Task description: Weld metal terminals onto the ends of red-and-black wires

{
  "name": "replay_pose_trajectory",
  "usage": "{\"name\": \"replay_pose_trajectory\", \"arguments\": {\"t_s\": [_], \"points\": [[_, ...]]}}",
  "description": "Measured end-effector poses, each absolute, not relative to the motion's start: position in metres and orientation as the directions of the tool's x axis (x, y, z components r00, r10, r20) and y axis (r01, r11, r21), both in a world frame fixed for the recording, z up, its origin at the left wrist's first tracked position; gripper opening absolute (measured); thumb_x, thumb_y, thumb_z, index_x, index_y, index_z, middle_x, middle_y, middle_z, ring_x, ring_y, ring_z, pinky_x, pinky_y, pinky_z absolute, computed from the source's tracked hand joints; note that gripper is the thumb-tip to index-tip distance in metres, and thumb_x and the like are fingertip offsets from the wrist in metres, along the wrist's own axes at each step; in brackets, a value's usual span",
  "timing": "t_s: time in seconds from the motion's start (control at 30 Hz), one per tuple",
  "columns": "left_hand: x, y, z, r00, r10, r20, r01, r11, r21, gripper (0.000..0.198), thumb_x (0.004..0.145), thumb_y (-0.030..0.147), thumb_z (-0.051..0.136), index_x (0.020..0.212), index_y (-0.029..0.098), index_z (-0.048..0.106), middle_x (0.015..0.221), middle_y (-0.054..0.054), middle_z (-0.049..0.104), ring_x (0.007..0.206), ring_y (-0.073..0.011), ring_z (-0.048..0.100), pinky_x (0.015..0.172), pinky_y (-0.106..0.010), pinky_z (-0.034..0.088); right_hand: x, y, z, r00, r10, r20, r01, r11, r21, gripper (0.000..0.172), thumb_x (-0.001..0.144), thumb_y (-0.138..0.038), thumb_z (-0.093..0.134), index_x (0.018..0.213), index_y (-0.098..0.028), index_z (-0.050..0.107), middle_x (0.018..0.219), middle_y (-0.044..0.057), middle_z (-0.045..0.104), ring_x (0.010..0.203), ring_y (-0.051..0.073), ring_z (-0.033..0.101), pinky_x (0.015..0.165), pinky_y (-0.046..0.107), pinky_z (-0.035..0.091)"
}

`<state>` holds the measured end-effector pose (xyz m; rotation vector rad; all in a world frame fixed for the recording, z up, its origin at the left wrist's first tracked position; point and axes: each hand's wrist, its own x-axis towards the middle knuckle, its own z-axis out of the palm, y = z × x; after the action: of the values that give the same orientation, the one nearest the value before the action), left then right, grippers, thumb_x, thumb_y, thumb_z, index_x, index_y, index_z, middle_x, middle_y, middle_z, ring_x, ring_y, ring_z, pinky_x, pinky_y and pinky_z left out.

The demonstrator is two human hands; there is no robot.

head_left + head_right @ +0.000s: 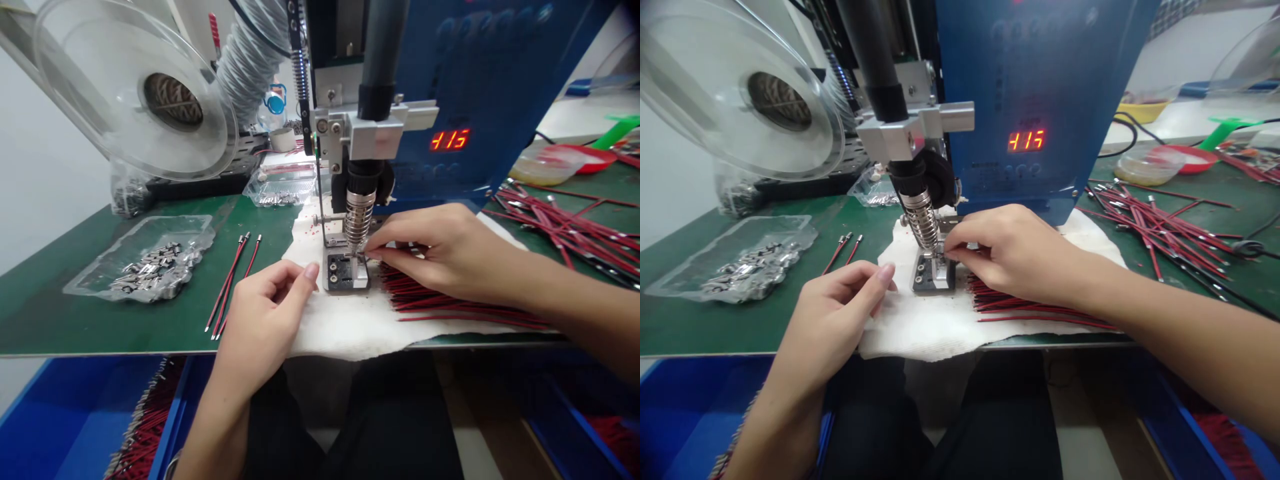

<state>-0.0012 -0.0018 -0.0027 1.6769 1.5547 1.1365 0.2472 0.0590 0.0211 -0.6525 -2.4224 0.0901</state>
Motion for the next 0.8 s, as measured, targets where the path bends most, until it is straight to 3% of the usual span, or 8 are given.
{"name": "replay_pose_trajectory", "arguments": {"t_s": [0.33, 0.5, 0.8], "points": [[-0.0002, -0.001, -0.002, -0.045, 0.982, 0.186, 0.487, -0.141, 0.862, 0.039, 0.095, 0.046, 0.067, 0.067, 0.018, 0.065, 0.057, 0.004, 0.046, 0.053, -0.0101, 0.038, 0.047, -0.024, 0.027, 0.2461, 0.0591, 0.0201, -0.674, 0.508, 0.537, 0.469, 0.855, -0.22, 0.017, 0.101, -0.017, 0.062, 0.099, -0.019, 0.079, 0.095, 0.006, 0.082, 0.079, 0.021, 0.076, 0.071, 0.033, 0.055], [-0.0008, -0.0022, -0.0009, -0.047, 0.982, 0.183, 0.487, -0.138, 0.862, 0.037, 0.095, 0.043, 0.067, 0.066, 0.019, 0.064, 0.056, 0.004, 0.045, 0.052, -0.01, 0.037, 0.047, -0.024, 0.027, 0.2466, 0.0582, 0.0213, -0.67, 0.446, 0.594, 0.439, 0.883, -0.167, 0.017, 0.098, -0.015, 0.063, 0.096, -0.021, 0.079, 0.092, 0.005, 0.083, 0.074, 0.02, 0.076, 0.064, 0.032, 0.056], [0.0003, -0.0009, -0.0012, -0.043, 0.978, 0.202, 0.491, -0.156, 0.857, 0.033, 0.094, 0.036, 0.065, 0.066, 0.019, 0.065, 0.055, 0.004, 0.047, 0.051, -0.0098, 0.039, 0.046, -0.024, 0.028, 0.2442, 0.0502, 0.0213, -0.619, 0.289, 0.731, 0.333, 0.939, -0.089, 0.012, 0.1, -0.015, 0.067, 0.095, -0.019, 0.078, 0.089, 0.005, 0.082, 0.076, 0.016, 0.076, 0.069, 0.027, 0.061]]}}
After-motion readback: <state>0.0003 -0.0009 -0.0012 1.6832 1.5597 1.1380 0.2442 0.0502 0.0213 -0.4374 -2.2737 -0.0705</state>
